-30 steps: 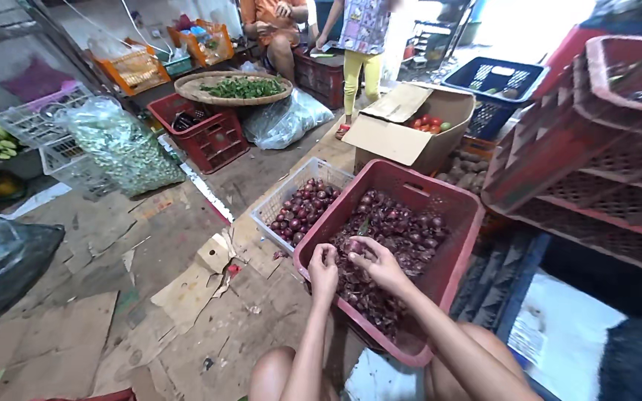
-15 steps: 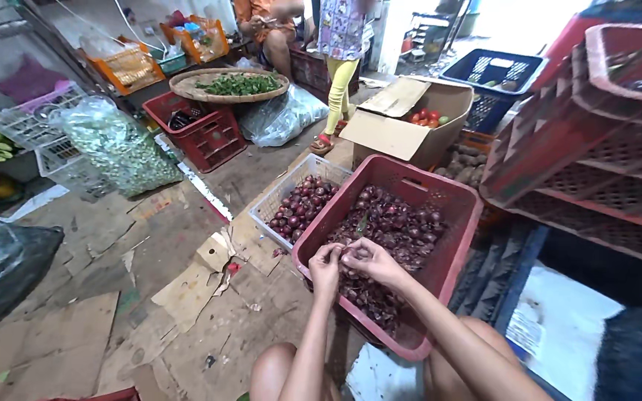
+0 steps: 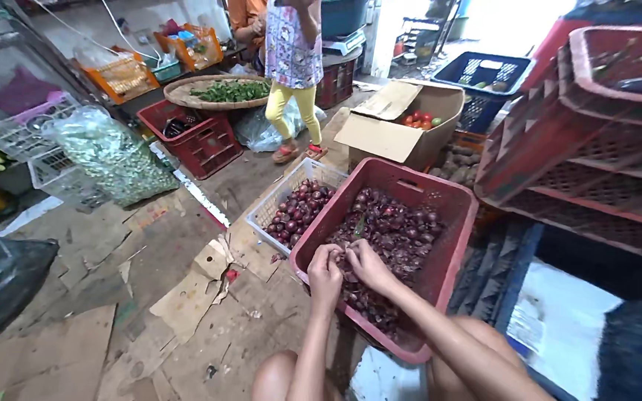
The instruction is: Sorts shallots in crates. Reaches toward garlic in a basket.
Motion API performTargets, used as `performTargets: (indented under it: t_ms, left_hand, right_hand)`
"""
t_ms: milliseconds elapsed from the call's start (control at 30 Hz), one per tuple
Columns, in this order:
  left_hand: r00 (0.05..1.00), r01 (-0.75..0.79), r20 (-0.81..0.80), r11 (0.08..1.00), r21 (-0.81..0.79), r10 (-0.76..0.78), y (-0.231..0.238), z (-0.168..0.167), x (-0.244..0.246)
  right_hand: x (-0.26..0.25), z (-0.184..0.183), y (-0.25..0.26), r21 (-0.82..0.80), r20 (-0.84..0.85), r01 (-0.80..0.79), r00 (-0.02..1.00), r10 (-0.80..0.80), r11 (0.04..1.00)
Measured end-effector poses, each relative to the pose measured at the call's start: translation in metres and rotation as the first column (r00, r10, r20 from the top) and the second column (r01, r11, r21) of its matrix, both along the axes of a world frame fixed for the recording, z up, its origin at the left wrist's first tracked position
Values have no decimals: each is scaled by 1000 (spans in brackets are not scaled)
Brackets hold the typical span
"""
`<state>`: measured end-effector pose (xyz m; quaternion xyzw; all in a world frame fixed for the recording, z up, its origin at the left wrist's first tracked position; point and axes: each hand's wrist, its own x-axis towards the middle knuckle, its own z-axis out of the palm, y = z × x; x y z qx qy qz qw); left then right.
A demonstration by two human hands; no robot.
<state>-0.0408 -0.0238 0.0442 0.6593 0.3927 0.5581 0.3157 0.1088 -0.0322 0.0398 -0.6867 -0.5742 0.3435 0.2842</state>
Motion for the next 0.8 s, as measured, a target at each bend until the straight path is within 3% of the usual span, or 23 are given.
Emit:
performTargets:
  t_ms: [67,100,167,233,367,467,533,667,733,800]
  left_hand:
    - [969,5,-247,995,-98,-29,7,-15,-3]
    - [901,-17,-429,985,-172,-60,10,-28,-3]
    - [659,-56,-732,958,-282,-177,10,-46,0]
    - [563,-128,-810,952,-280,-162,8,-51,9]
    - [575,-261,-813,921,-289,-92,7,-53,10]
    - [565,-280,-824,926,-253,-54,7,-55,11]
    - [584,-312,-811,926,-212,11,7,-57,12]
    - [494,-347,-865,895,-281,-80,9,-48,14]
    - [477,-362,-876,893,-268,-70,9,-49,14]
    - [488,-375,-873,898,-230,-20,7,-52,14]
  right_hand:
    - [14,3,5,-186,-121,88,986,-112,979]
    - [20,5,8,-248,-231,129,955,-188,960]
    - [27,7,14,-328,-489,198,801,-346,924]
    - [31,19,27,-351,-623,181,687,-373,919]
    - [44,62,66,-174,-734,97,650,-194,980]
    - [81,83,94,-3,-475,163,868,-145,987]
    - [115,72,128,65,-263,201,948,-177,977]
    - [160,-9,172,-242,131,159,983,-130,957]
    - [159,-59,185,-291,246,167,965,-95,942]
    - [150,-85,192,-259,248,175,963,-110,950]
